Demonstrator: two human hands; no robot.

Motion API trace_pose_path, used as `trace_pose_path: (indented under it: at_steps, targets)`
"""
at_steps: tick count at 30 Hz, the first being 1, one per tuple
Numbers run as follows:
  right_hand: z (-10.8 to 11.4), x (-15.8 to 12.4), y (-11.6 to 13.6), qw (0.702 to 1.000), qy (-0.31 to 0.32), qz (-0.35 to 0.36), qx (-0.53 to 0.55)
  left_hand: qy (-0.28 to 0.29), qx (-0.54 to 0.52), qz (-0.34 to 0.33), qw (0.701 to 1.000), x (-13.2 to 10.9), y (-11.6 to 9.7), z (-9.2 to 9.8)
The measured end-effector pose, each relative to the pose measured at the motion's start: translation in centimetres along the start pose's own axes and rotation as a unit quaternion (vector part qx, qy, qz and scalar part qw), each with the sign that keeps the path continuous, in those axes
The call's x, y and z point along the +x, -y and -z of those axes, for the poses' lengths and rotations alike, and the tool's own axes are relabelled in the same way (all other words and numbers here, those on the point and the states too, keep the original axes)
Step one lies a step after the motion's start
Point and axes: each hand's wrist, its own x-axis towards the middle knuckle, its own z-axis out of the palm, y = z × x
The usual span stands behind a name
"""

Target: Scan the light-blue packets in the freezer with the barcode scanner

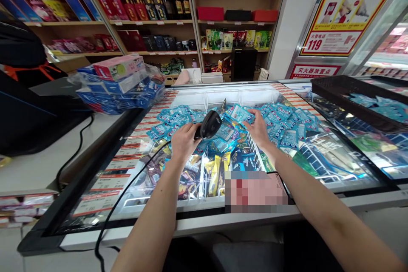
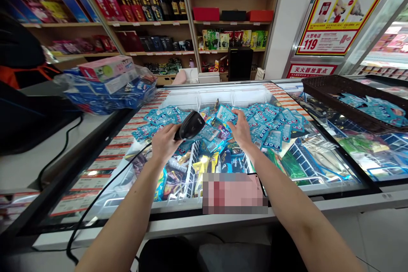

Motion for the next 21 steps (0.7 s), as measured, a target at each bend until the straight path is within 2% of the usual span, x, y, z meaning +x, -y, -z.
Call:
trace_pose_path:
  at_steps: [4,7,13,21]
  targets:
    - [-0.1,0.1,-0.2,1.0,-0.019,-0.006,0.02,0.016,-0.013,-0.05,0.999,0.2,-0.7,0.1]
    - [-0.2,0.1,-0.3,1.0,-0.022,-0.01,0.018,0.025,-0.016,-0.062,0.998,0.2,-1.2,0.1]
    - [-0.1,0.2,0.0,0.999,-0.017,-0.038,0.016,0.047,-0.018,-0.052,0.997,0.2,-1.6,0.0]
    - [0.0,0.3,-0.2,0.999,-0.019,-0.04,0.007,0.061,-0.014,-0.044,0.997,0.3,-1.7,0.1]
